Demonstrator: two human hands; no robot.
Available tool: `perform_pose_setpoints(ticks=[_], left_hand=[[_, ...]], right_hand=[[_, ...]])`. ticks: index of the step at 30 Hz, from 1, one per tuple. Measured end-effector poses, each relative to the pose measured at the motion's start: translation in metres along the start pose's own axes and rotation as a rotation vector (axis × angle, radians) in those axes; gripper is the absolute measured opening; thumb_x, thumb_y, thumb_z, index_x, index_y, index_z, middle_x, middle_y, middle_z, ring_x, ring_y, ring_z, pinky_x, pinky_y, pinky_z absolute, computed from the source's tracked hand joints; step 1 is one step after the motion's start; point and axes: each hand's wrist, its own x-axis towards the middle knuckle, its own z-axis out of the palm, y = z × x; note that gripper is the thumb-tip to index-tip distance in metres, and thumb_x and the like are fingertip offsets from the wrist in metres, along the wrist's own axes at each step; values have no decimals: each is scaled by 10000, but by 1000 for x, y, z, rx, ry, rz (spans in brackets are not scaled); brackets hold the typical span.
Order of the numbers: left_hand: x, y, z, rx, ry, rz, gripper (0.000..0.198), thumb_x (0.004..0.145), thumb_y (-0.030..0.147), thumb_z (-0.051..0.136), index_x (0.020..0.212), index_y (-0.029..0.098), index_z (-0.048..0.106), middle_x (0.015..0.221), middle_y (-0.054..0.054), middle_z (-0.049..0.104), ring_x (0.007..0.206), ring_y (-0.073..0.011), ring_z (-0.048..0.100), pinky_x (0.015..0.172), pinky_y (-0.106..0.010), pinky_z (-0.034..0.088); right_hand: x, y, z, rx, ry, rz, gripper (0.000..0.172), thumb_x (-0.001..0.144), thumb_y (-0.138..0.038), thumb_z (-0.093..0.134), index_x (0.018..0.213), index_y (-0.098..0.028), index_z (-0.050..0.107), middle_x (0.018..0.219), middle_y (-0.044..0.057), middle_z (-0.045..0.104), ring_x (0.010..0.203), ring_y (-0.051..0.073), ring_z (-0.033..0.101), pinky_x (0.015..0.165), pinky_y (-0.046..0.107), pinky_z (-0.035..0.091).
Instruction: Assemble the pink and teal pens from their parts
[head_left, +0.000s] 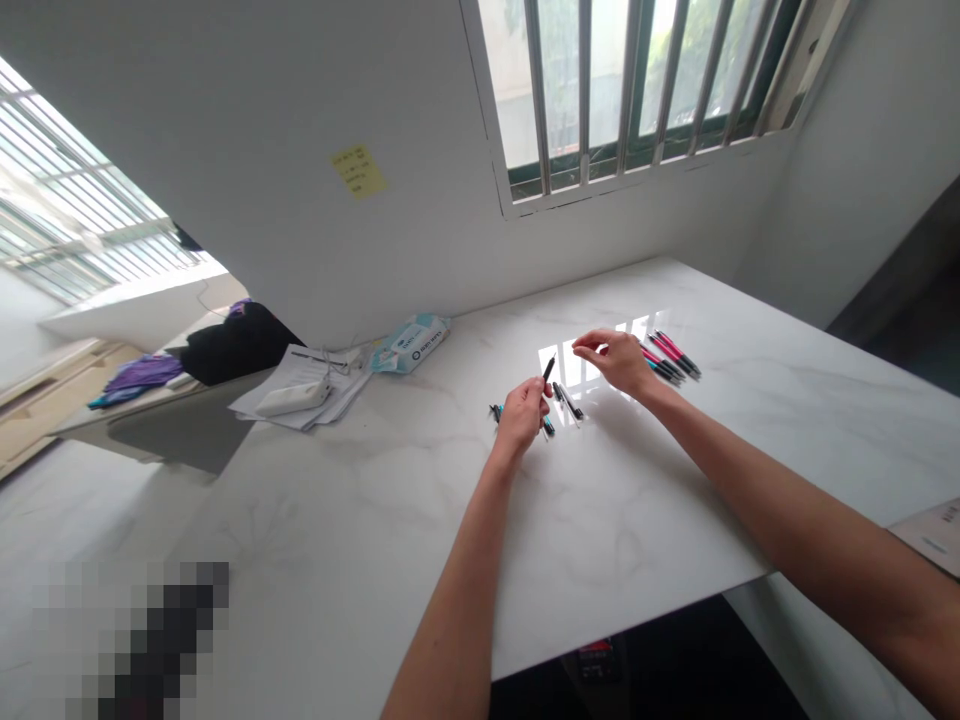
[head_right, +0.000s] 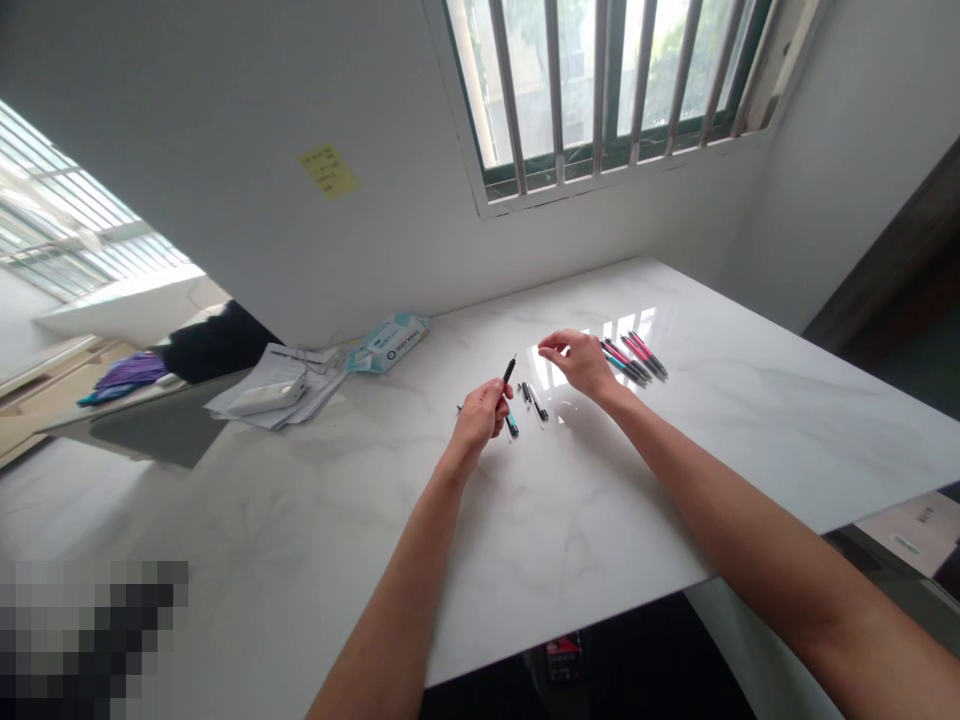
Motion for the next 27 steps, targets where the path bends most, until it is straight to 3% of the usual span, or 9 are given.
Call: perform_pose_setpoints(ticks=[3, 6, 12, 17, 20, 23, 27], left_hand=[[0, 1, 1, -14, 1, 11, 314, 986, 429, 494, 796, 184, 549, 545, 73, 333, 451, -60, 228, 449, -179, 199], [0, 2, 0, -20, 4, 29, 312, 979, 423, 503, 792, 180, 562, 545, 72, 333, 458, -63, 228, 456, -184, 206], [-1, 3, -3, -3, 35, 65, 301, 965, 428, 508, 806, 181, 575, 560, 66, 368, 475, -75, 255, 480, -202, 249], [1, 2, -4, 28, 75, 88, 182, 947, 325, 458, 879, 202, 573, 596, 61, 421, 495, -93, 316, 519, -210, 299], [1, -2, -1, 144, 101, 161, 186, 954, 345, 465, 918, 215, 594, 637, 47, 478, 540, -112, 388, 557, -223, 330], [-2, -5, 5, 326, 74, 256, 208, 982, 353, 440, 923, 230, 598, 701, 24, 541, 630, -142, 481, 623, -246, 363], [-11, -5, 17, 556, 14, 326, 207, 1005, 337, 408, 911, 246, 568, 714, 12, 573, 673, -177, 513, 667, -285, 345]], right_hand=[[-4, 16, 6, -257, -113, 87, 168, 862, -354, 733, 887, -223, 835, 868, 59, 804, 795, 218, 695, 764, 323, 508], [-7, 26, 14, -336, -173, 144, 181, 842, -339, 745, 927, -217, 848, 865, 58, 803, 797, 214, 698, 734, 299, 490], [-7, 31, 12, -282, -171, 119, 247, 814, -382, 758, 983, -217, 831, 869, 50, 789, 788, 210, 685, 744, 312, 482], [-7, 16, 7, -106, -74, 82, 406, 839, -521, 740, 1088, -202, 724, 876, 54, 753, 745, 198, 640, 729, 320, 478], [-9, -2, 9, 111, -135, 57, 498, 840, -697, 700, 871, -203, 642, 767, 23, 670, 673, 165, 565, 651, 289, 427], [-15, -21, 15, 248, -277, 82, 671, 828, -819, 620, 603, -207, 466, 555, -34, 442, 539, 115, 373, 544, 280, 293], [-22, -40, 20, 317, -305, 142, 704, 811, -808, 652, 528, -199, 441, 507, -50, 324, 515, 96, 277, 514, 294, 216]])
